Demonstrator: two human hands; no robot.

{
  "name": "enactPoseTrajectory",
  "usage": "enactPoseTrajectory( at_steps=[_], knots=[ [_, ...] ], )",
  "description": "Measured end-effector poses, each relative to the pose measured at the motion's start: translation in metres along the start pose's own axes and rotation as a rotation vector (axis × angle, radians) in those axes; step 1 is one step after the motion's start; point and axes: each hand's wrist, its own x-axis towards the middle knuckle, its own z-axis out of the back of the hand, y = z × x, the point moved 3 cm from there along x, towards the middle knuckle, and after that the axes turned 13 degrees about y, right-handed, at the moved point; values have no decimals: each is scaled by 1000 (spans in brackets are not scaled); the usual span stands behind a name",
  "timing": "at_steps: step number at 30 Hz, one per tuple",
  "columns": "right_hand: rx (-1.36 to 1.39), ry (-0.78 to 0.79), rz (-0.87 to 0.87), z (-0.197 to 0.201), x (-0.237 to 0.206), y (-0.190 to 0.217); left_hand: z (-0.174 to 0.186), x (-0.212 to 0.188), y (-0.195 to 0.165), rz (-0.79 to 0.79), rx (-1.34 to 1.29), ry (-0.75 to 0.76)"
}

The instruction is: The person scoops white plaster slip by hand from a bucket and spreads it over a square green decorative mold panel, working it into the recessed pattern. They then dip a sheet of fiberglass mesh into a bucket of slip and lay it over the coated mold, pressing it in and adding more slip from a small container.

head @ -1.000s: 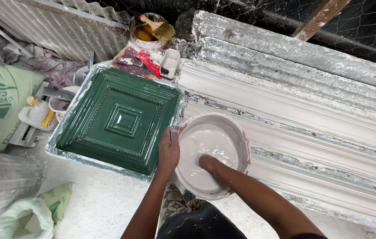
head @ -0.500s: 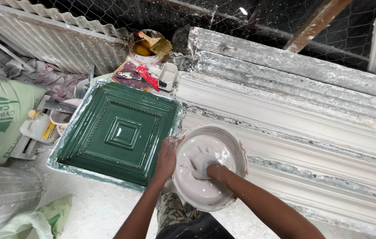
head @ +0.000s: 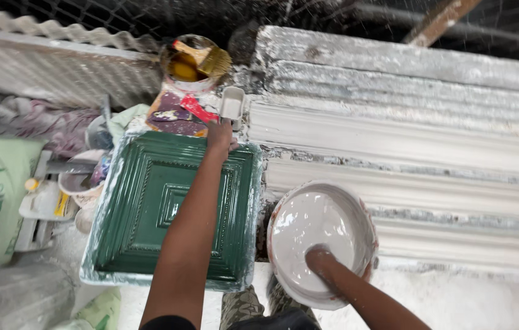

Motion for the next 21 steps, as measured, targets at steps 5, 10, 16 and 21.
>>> enactPoseTrajectory(
  at_steps=[5,10,16,21],
  knots=[
    [128,-65,-77,-12,-21,-8,-4,40,-2,118,-77,28],
    [231,-296,-129,19,-49,-7,6,46,7,8,135,-45],
    [267,-346,-138,45,-32,6,14,25,7,-131,-58,-8],
    [250,-202,-117,29,-4,30,26,-16,6,-219,-123,62]
  ],
)
